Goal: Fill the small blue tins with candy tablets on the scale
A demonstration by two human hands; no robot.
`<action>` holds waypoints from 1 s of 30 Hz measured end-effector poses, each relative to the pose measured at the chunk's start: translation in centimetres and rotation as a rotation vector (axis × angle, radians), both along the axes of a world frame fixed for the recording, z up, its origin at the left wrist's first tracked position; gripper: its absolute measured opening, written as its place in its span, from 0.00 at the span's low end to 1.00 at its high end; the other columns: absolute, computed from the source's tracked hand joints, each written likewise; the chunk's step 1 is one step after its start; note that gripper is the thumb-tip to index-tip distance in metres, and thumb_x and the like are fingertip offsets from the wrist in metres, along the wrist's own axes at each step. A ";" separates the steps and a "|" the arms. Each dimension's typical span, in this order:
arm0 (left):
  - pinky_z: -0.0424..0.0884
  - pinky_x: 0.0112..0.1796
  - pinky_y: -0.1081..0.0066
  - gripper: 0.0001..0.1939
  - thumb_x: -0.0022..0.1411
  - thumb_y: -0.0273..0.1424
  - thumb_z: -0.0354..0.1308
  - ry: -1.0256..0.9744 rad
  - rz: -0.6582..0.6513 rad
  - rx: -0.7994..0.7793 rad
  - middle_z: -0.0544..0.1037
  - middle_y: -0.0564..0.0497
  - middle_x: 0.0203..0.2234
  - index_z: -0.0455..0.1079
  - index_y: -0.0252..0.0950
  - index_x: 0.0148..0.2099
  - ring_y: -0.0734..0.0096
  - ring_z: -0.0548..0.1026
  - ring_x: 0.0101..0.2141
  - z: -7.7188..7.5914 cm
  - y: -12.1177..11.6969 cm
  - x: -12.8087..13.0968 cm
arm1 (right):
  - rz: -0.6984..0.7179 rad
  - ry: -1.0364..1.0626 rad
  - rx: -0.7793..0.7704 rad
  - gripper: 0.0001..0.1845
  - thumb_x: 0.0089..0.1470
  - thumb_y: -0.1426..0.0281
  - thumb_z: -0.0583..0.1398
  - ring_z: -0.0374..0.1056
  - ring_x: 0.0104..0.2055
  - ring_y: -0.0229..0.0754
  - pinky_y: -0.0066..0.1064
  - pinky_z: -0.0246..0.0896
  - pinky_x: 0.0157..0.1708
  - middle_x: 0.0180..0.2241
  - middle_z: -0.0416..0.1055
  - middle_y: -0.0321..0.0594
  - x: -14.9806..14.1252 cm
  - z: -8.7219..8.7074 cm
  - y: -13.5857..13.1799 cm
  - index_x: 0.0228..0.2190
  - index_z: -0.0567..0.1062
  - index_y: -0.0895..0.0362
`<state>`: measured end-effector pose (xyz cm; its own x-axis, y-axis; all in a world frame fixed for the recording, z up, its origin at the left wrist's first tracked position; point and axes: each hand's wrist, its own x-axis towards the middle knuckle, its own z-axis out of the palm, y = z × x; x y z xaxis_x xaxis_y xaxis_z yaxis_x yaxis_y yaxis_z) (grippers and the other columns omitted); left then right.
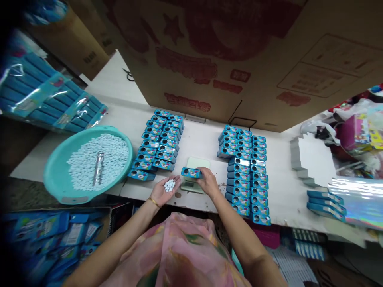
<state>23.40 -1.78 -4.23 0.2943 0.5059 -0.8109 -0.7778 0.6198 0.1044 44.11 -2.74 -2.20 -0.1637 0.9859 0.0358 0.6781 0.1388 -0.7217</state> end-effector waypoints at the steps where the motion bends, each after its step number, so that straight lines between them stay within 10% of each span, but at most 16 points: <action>1: 0.71 0.32 0.67 0.08 0.53 0.23 0.47 -0.001 0.004 0.003 0.75 0.43 0.25 0.67 0.28 0.31 0.67 0.73 0.31 -0.1 0.3 0.3 | 0.052 -0.063 0.058 0.20 0.45 0.74 0.54 0.60 0.41 0.42 0.34 0.56 0.41 0.39 0.66 0.40 -0.6 1.2 -0.1 0.43 0.64 0.56; 9: 0.69 0.29 0.69 0.08 0.53 0.27 0.48 -0.072 -0.016 0.062 0.74 0.43 0.26 0.67 0.29 0.30 0.67 0.73 0.29 -0.2 2.0 2.7 | 0.313 -0.565 0.219 0.22 0.49 0.75 0.51 0.57 0.40 0.46 0.38 0.51 0.39 0.38 0.66 0.44 -3.1 6.5 -0.3 0.48 0.62 0.54; 30: 0.69 0.28 0.70 0.05 0.52 0.23 0.49 -0.077 -0.040 0.023 0.74 0.45 0.23 0.67 0.28 0.30 0.69 0.73 0.27 -0.1 2.2 4.1 | 0.137 -0.504 0.203 0.22 0.49 0.74 0.52 0.56 0.42 0.46 0.39 0.50 0.40 0.41 0.65 0.43 -0.1 5.1 -1.3 0.48 0.61 0.53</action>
<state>27.53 0.47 -4.34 0.3755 0.5104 -0.7736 -0.7587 0.6486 0.0597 43.98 -4.05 2.85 -0.3360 0.9358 0.1071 0.8984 0.3525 -0.2620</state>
